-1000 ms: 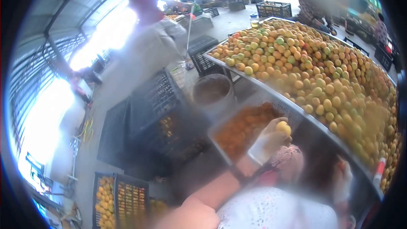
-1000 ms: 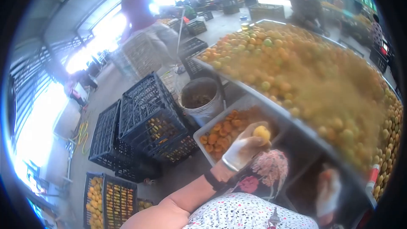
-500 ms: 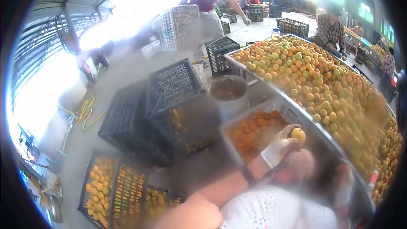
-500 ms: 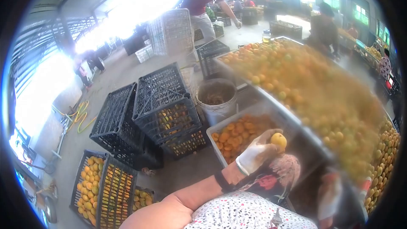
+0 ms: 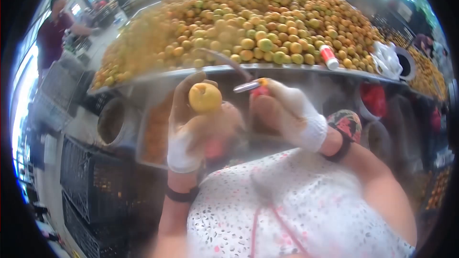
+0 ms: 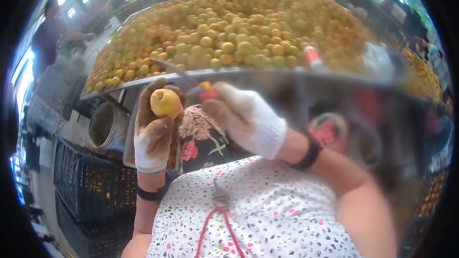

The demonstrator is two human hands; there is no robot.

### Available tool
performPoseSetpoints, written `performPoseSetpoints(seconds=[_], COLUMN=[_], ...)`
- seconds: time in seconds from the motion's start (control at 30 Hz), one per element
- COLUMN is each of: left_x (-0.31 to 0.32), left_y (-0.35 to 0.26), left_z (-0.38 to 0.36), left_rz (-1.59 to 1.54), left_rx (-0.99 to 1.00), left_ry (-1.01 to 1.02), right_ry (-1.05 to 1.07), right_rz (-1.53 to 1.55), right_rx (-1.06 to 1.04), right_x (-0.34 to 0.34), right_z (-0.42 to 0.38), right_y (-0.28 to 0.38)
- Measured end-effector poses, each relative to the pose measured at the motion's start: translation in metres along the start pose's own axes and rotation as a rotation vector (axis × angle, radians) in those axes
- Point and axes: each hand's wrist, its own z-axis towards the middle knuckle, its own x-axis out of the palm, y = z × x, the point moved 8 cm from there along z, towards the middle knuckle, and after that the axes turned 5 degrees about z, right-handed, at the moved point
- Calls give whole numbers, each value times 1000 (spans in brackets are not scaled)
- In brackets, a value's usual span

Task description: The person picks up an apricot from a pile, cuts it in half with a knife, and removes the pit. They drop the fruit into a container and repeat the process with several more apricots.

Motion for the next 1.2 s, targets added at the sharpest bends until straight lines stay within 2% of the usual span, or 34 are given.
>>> performPoseSetpoints(seconds=[0.07,0.3,0.37,0.4,0.47,0.5,0.57,0.77,0.97,1.03,1.1,1.17,1.2], left_x=[9,11,12,12,14,15,18,22,25,27,30,32,32], left_y=[6,15,18,17,16,14,12,15,21,21,24,30,35], left_z=[1,5,5,6,7,7,8,15,18,21,24,31,36], left_rz=[17,215,250,311,371,380,385,390,563,656,697,732,595], left_rx=[-19,-113,-139,-99,-62,-53,-45,-33,36,116,102,90,69], left_ry=[28,39,44,36,31,29,30,24,116,130,122,122,130], right_ry=[62,32,30,28,34,32,44,31,20,-6,-37,-180,-189], right_rz=[-22,77,288,287,-91,-92,-289,-312,-388,-383,-376,268,262], right_rx=[179,177,200,202,76,77,43,6,62,78,102,243,245], right_x=[2,7,12,10,5,3,1,-3,-5,-5,-3,-3,-9], right_z=[-2,1,1,1,3,3,3,3,-1,-3,-6,-7,-8], right_y=[-2,-21,-33,-33,-22,-23,-23,-25,-25,-31,-44,-68,-67])
